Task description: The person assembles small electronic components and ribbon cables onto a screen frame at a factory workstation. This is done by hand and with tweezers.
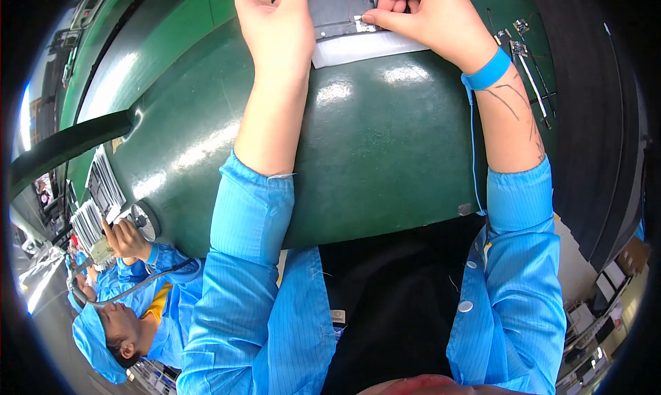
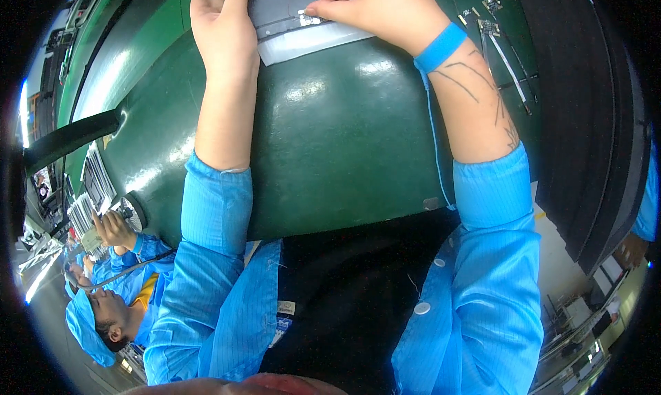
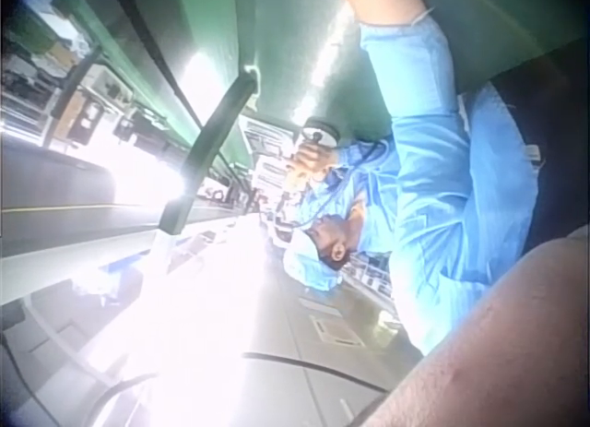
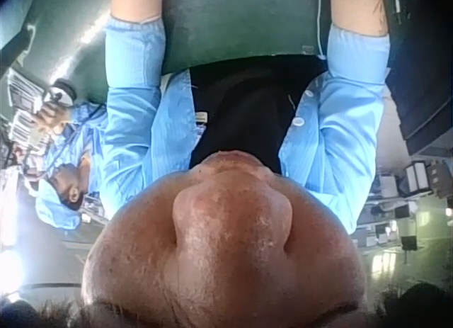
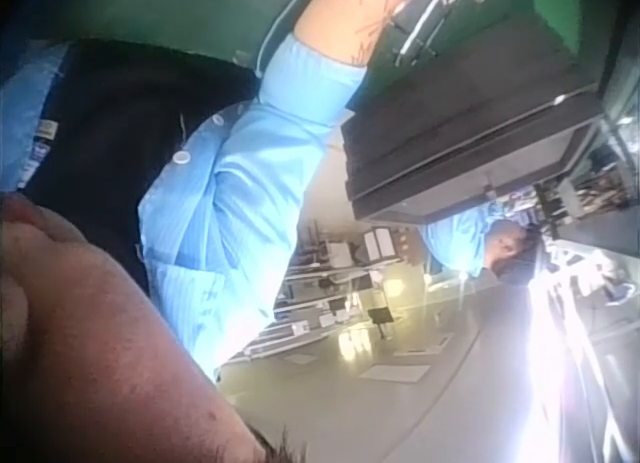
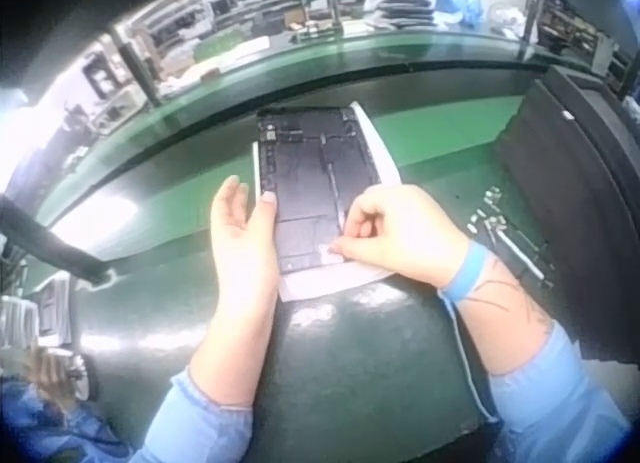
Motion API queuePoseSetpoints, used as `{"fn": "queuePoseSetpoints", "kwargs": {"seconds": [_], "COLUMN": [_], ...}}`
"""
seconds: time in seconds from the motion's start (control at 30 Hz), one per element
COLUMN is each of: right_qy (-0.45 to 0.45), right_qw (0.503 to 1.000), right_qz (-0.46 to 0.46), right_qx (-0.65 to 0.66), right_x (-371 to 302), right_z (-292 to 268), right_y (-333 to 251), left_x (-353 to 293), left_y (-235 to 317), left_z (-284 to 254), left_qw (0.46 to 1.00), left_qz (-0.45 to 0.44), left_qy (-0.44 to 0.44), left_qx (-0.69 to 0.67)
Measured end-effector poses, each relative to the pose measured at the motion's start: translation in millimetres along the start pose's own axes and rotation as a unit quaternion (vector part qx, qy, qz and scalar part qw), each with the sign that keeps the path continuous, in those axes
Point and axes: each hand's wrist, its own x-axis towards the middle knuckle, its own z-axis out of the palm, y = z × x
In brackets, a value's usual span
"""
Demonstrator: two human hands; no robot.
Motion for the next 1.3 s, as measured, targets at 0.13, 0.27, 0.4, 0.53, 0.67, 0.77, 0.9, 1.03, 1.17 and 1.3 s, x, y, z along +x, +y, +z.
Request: {"fn": "queuePoseSetpoints", "kwargs": {"seconds": [0.13, 0.27, 0.4, 0.53, 0.67, 0.77, 0.9, 1.03, 1.17, 1.3], "right_qy": [0.007, 0.013, 0.025, 0.037, 0.047, 0.126, 0.244, 0.253, 0.210, 0.169], "right_qw": [0.998, 0.997, 0.998, 0.998, 0.998, 0.989, 0.960, 0.958, 0.973, 0.979], "right_qz": [0.049, 0.064, 0.047, 0.017, -0.001, -0.077, -0.132, -0.120, -0.078, -0.087], "right_qx": [0.032, 0.036, 0.018, -0.042, -0.032, 0.000, 0.025, 0.069, 0.047, 0.072], "right_x": [1, -1, -5, -9, -12, -5, -1, 3, 1, -2], "right_z": [-5, -6, -11, -21, -21, -9, -1, -4, -2, -1], "right_y": [2, -2, 3, 3, 11, 23, 18, 37, 33, 28], "left_x": [2, 6, -10, -12, -14, -7, 0, 1, -3, 1], "left_y": [21, 5, 22, 22, 19, 9, 0, 8, 23, 18], "left_z": [-4, -11, 2, 3, 2, -4, -14, -20, -7, -7], "left_qw": [0.979, 0.974, 0.979, 0.985, 0.982, 0.981, 0.880, 0.990, 0.958, 0.961], "left_qz": [-0.146, -0.117, -0.127, -0.047, -0.068, -0.071, -0.040, -0.116, -0.171, -0.140], "left_qy": [-0.121, -0.190, -0.149, -0.153, -0.167, -0.155, -0.178, -0.058, -0.010, -0.015], "left_qx": [-0.068, -0.030, -0.057, -0.060, -0.060, -0.091, -0.439, -0.049, -0.228, -0.237]}}
